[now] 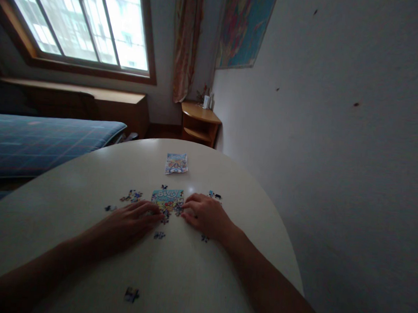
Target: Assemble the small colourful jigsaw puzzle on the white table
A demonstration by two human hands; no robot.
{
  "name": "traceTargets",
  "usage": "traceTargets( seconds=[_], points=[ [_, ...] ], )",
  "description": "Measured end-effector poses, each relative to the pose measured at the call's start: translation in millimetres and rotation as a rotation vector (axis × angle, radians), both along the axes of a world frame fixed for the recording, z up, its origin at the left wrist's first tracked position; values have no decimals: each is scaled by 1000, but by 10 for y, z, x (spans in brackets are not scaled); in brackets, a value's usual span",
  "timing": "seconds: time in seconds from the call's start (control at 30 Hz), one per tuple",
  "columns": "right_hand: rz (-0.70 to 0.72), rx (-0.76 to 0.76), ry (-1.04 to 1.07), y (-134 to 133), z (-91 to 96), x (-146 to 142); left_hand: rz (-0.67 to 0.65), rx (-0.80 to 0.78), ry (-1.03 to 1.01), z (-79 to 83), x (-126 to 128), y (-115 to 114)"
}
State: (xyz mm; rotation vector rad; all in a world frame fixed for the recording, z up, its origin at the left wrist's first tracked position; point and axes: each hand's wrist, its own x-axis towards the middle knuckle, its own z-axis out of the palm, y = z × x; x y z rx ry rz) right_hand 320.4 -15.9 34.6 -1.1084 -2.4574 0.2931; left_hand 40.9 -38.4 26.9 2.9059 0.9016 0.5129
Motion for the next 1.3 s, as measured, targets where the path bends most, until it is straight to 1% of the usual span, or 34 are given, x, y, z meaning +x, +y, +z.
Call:
traceTargets(
  seconds=[0.07,0.17,0.23,0.3,0.4,0.5,0.63,0.77,0.83,0.93,1.07,1.13,1.2,1.3],
  points=[
    [-65,8,31,30,26,82,-9,-2,2,6,1,3],
    [-208,38,24,101,47,246,-28,-5,-15,8,4,12],
    [-296,37,-16,154,26,349,-35,2,-30,2,5,18],
    [-336,4,-58,198,-14,420,-35,0,-24,-8,2,23],
    [-308,-48,-88,226,-53,449,-33,-3,0,-24,-8,25],
    [-284,-71,-76,217,-30,428,-28,9,16,-29,-16,23],
    [-262,-101,-34,207,15,423,-30,27,14,-20,-14,20],
    [-241,-111,41,232,-8,466,-25,25,-15,-9,-9,19],
    [-282,-125,80,254,-30,509,-18,17,-7,-6,-9,17],
    [-380,-123,109,295,-47,609,-15,17,-12,-6,-13,15],
    [-507,-147,74,343,-23,766,-23,25,-29,-14,-15,20],
    [-540,-177,59,346,6,810,-21,30,-33,-22,-15,24],
    [-517,-187,57,332,37,810,-22,29,-27,-30,-17,27],
    [-384,-196,57,288,72,744,-23,24,-19,-38,-24,25]
  ],
)
